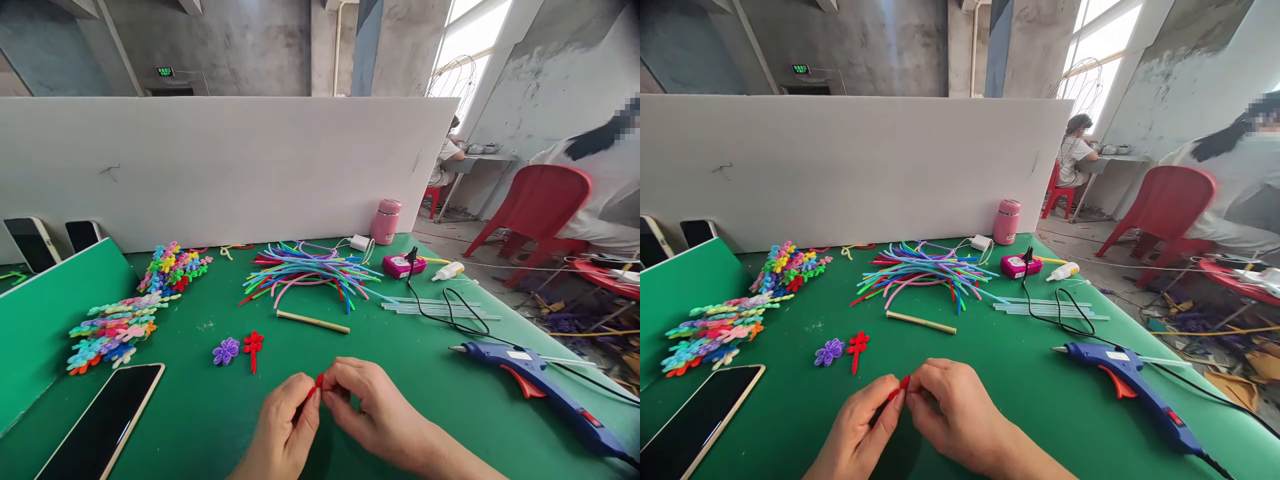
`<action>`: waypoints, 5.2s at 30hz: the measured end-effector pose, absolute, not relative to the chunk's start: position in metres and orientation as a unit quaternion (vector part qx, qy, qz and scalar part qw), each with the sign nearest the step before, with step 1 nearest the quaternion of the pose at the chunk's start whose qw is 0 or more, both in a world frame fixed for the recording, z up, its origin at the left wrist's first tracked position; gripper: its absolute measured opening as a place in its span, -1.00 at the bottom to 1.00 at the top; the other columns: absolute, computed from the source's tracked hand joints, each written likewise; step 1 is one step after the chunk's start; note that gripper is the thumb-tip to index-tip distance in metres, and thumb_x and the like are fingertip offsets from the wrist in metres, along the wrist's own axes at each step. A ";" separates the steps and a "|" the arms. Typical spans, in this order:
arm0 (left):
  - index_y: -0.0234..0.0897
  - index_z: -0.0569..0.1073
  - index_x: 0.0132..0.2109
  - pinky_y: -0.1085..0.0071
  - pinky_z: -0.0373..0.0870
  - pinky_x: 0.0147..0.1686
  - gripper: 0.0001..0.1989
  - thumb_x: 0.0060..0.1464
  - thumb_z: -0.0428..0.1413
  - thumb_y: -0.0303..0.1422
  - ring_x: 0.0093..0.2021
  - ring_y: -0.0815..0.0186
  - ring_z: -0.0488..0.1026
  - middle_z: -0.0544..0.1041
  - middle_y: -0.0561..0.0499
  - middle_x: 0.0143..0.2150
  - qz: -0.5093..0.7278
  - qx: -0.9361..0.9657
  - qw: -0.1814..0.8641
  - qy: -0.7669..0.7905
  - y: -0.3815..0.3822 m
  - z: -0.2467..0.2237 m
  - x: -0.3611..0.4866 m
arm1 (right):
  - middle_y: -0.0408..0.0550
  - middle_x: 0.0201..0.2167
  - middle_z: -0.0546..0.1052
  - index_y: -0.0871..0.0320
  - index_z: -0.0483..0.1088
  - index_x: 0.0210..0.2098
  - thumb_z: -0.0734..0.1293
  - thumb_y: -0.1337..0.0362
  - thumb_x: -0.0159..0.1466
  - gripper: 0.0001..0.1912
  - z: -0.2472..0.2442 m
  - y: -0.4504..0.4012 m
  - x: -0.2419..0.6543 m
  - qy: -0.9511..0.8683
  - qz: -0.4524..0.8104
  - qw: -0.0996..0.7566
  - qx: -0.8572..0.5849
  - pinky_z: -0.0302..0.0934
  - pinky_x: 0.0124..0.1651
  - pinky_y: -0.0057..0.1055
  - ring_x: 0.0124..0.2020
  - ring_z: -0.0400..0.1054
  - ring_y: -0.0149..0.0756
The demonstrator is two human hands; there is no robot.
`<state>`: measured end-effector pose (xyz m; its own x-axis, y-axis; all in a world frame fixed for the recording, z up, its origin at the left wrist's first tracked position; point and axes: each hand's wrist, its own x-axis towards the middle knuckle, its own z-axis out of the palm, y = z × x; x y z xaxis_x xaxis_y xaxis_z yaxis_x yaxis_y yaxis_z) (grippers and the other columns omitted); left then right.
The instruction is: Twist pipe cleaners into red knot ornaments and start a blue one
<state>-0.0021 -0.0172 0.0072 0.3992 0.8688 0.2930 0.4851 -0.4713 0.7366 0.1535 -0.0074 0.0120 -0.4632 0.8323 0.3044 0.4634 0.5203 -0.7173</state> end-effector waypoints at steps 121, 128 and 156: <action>-0.34 0.41 -0.44 0.50 0.13 -0.47 -0.78 -0.05 0.08 -0.24 -0.47 0.39 0.17 0.27 0.07 -0.52 0.334 0.545 0.662 0.391 -0.014 0.013 -0.002 | -0.22 -0.65 0.21 0.22 0.20 -0.57 0.29 0.02 0.07 -0.63 0.003 -0.001 0.147 -0.528 0.650 0.422 -0.348 -0.05 -0.51 -0.53 -0.59 0.03 -0.50; -0.34 0.39 -0.51 0.53 0.11 -0.50 -0.79 -0.10 0.13 -0.26 -0.50 0.44 0.10 0.21 0.12 -0.56 0.371 0.470 0.679 0.425 -0.014 0.008 0.000 | -0.20 -0.60 0.22 0.26 0.25 -0.53 0.25 0.04 0.12 -0.64 0.005 0.001 0.151 -0.569 0.600 0.408 -0.387 -0.07 -0.50 -0.53 -0.55 0.01 -0.50; -0.28 0.44 -0.36 0.52 0.21 -0.43 -0.92 -0.09 0.15 -0.39 -0.46 0.44 0.23 0.35 0.10 -0.49 0.459 0.307 0.724 0.413 -0.005 0.003 0.000 | -0.22 -0.62 0.28 0.19 0.19 -0.46 0.19 0.08 0.18 -0.71 0.012 0.000 0.142 -0.559 0.567 0.425 -0.431 0.02 -0.53 -0.54 -0.59 0.12 -0.49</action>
<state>-0.0004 -0.0053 0.0031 0.2378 0.9184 -0.3161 -0.4109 0.3900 0.8241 0.1420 0.0004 0.0117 -0.2674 0.9635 -0.0141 -0.0008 -0.0149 -0.9999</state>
